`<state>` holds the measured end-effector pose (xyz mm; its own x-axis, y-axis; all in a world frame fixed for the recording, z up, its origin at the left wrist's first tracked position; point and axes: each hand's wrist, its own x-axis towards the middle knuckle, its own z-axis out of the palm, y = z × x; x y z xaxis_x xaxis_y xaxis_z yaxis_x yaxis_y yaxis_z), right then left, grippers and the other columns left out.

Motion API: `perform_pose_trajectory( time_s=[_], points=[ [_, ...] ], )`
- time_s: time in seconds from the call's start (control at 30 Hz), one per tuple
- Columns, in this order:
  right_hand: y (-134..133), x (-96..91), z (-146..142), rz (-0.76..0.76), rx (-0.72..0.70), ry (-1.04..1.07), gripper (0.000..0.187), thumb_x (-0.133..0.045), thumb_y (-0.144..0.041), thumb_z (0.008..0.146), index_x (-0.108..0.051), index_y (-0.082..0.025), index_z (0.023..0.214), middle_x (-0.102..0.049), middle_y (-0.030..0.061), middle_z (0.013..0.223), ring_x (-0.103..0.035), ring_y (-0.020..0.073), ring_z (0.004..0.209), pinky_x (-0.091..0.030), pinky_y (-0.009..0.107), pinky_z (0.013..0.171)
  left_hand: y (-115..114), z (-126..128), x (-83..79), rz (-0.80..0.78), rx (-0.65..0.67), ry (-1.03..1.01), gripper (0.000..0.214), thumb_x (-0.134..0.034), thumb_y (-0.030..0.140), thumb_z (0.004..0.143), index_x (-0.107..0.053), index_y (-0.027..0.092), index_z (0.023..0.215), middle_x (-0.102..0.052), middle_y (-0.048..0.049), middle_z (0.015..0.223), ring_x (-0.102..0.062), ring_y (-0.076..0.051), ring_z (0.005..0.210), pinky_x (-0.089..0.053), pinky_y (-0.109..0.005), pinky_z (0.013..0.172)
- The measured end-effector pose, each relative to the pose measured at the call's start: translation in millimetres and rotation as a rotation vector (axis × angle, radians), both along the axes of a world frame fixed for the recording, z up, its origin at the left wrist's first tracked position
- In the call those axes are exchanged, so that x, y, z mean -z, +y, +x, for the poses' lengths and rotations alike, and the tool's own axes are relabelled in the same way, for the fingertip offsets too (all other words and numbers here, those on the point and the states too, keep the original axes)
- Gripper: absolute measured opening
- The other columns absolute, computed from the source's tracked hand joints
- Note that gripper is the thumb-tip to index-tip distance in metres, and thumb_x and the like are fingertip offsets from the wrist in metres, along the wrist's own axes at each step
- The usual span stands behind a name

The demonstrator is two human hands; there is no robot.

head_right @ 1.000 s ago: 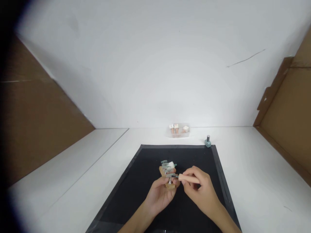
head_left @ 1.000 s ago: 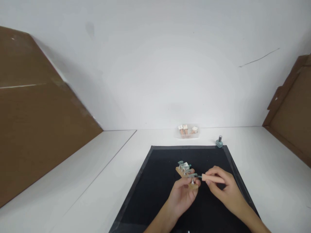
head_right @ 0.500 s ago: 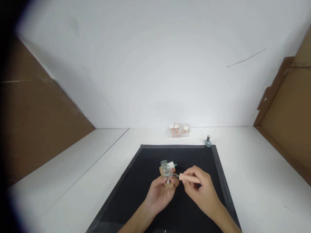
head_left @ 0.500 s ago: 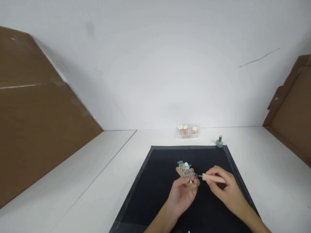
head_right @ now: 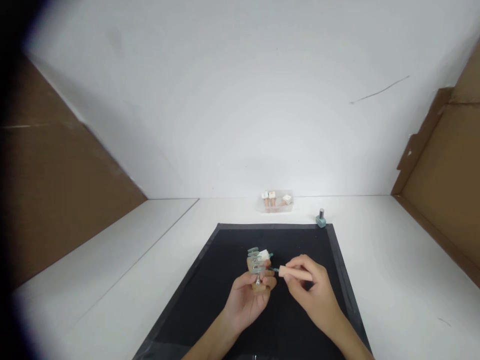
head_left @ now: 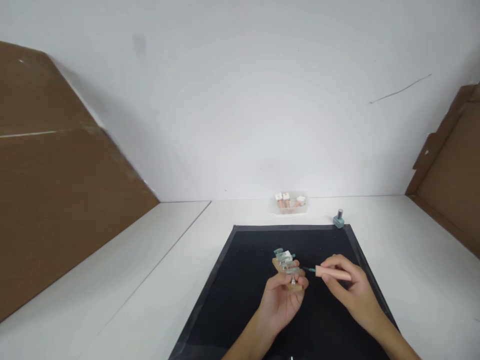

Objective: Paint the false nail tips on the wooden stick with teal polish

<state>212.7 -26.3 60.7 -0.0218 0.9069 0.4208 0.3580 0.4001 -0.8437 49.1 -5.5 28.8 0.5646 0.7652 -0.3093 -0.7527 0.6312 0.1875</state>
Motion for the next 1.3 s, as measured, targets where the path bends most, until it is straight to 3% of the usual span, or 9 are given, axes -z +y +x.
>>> perform_pose_trajectory(
  time_s=[0.2, 0.33, 0.57, 0.77, 0.97, 1.3],
  points=[
    [-1.5, -3.1, -0.3, -0.088, -0.033, 0.085, 0.01, -0.057, -0.027, 0.076, -0.061, -0.019, 0.073, -0.058, 0.0, 0.058, -0.05, 0.0123, 0.048, -0.04, 0.02, 0.042, -0.4, -0.1, 1.2, 0.065, -0.001, 0.065, 0.027, -0.063, 0.0, 0.054, -0.057, 0.012, 0.078, -0.055, 0.0004, 0.061, -0.057, -0.006, 0.058, -0.043, -0.011, 0.053],
    [-1.9, -3.8, -0.9, -0.178, -0.06, 0.156, 0.021, -0.058, -0.039, 0.078, -0.061, -0.018, 0.073, -0.047, -0.0039, 0.051, -0.039, 0.0096, 0.041, -0.031, 0.019, 0.036, -2.2, 2.1, 1.5, 0.113, 0.001, 0.123, 0.03, -0.067, 0.001, 0.053, -0.058, 0.013, 0.079, -0.058, 0.0005, 0.063, -0.06, -0.009, 0.061, -0.044, -0.015, 0.058],
    [-2.5, 0.5, -1.8, -0.297, -0.089, 0.3, 0.036, -0.057, -0.054, 0.077, -0.057, -0.018, 0.072, -0.037, -0.0076, 0.048, -0.035, 0.0085, 0.039, -0.029, 0.02, 0.039, -9.0, 6.8, -5.1, 0.174, 0.015, 0.247, 0.037, -0.075, 0.002, 0.05, -0.058, 0.017, 0.078, -0.061, 0.0027, 0.069, -0.061, -0.01, 0.065, -0.043, -0.023, 0.069],
    [-1.4, 3.3, -2.5, -0.322, -0.078, 0.339, 0.039, -0.057, -0.057, 0.075, -0.055, -0.018, 0.072, -0.036, -0.0079, 0.048, -0.033, 0.0087, 0.039, -0.027, 0.021, 0.039, -10.7, 6.1, -5.9, 0.195, 0.015, 0.194, 0.024, -0.075, 0.01, 0.057, -0.059, 0.016, 0.075, -0.063, 0.0002, 0.071, -0.06, -0.011, 0.069, -0.044, -0.027, 0.077],
    [-1.5, 2.8, -1.9, -0.32, -0.083, 0.346, 0.037, -0.059, -0.055, 0.075, -0.056, -0.018, 0.072, -0.036, -0.0082, 0.047, -0.033, 0.0085, 0.039, -0.028, 0.021, 0.04, -8.6, 4.0, 0.7, 0.27, 0.073, 0.201, 0.014, -0.068, 0.017, 0.065, -0.058, 0.016, 0.075, -0.063, -0.0012, 0.07, -0.062, -0.014, 0.07, -0.042, -0.026, 0.066],
    [-0.5, 4.8, -2.5, -0.322, -0.069, 0.389, 0.034, -0.061, -0.051, 0.075, -0.057, -0.018, 0.073, -0.037, -0.0086, 0.047, -0.033, 0.0073, 0.037, -0.028, 0.02, 0.038, -10.9, 5.0, -4.1, 0.27, 0.114, 0.301, 0.022, -0.071, 0.022, 0.059, -0.053, 0.016, 0.071, -0.06, 0.0012, 0.062, -0.062, -0.014, 0.06, -0.035, -0.021, 0.051]
  ],
)
